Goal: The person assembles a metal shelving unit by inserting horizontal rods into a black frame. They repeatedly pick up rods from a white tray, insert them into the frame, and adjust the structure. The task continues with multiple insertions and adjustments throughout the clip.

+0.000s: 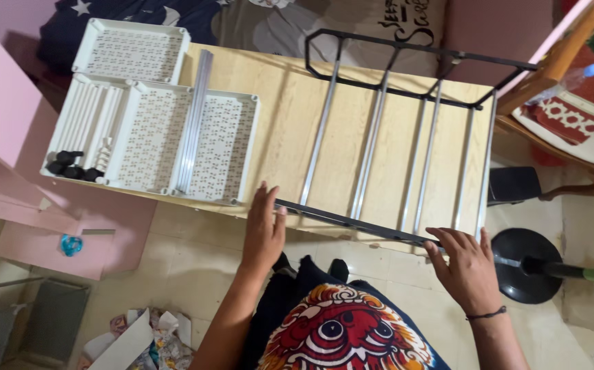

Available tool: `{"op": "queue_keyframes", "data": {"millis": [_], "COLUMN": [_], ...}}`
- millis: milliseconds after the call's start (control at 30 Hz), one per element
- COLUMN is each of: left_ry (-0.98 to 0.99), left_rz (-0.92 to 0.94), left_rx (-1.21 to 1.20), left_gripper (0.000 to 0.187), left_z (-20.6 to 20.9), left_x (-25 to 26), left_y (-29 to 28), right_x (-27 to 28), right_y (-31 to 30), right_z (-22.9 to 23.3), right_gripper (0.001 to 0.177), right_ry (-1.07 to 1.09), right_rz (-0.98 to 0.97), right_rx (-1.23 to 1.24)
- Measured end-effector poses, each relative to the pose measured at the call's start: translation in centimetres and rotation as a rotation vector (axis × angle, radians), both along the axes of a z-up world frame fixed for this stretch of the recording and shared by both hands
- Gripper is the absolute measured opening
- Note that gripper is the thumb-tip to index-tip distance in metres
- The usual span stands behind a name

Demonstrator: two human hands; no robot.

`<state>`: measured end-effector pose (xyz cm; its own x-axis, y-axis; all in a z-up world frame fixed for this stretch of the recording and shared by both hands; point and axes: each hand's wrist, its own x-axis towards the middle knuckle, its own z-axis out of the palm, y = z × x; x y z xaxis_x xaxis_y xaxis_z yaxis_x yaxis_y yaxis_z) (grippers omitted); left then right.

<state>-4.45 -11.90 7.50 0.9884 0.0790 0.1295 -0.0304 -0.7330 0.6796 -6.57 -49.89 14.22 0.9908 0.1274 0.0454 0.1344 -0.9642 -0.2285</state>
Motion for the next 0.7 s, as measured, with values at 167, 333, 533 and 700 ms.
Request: {"op": "queue_keyframes", "data": {"millis": [167, 333, 533, 700], "left_ry": [0.001, -0.033, -0.087, -0.125], "left_rz": [0.110, 0.142, 0.122, 0.112], "left_rx": [-0.115, -0.176, -0.225, -0.258], "left_gripper": [0.048, 0.049, 0.049, 0.055], "left_z": [0.6, 0.4, -0.3, -1.5], "left_x": [-0.2, -0.4, -1.0, -1.4], "left_y": [-1.6, -2.0, -1.6, -1.2], "right_x": [0.3, 0.5, 0.1, 0.4], "right_y": [-0.5, -0.3, -0.2, -0.5], "right_z": [0.7, 1.2, 1.1, 0.4], "right_gripper": [0.031, 0.032, 0.022, 0.017], "right_ry": [-0.059, -0.126, -0.212, -0.201], "right_rz": [0.102, 0.125, 0.137, 0.123], "right_rx": [0.044, 0.082, 0.109, 0.110]}}
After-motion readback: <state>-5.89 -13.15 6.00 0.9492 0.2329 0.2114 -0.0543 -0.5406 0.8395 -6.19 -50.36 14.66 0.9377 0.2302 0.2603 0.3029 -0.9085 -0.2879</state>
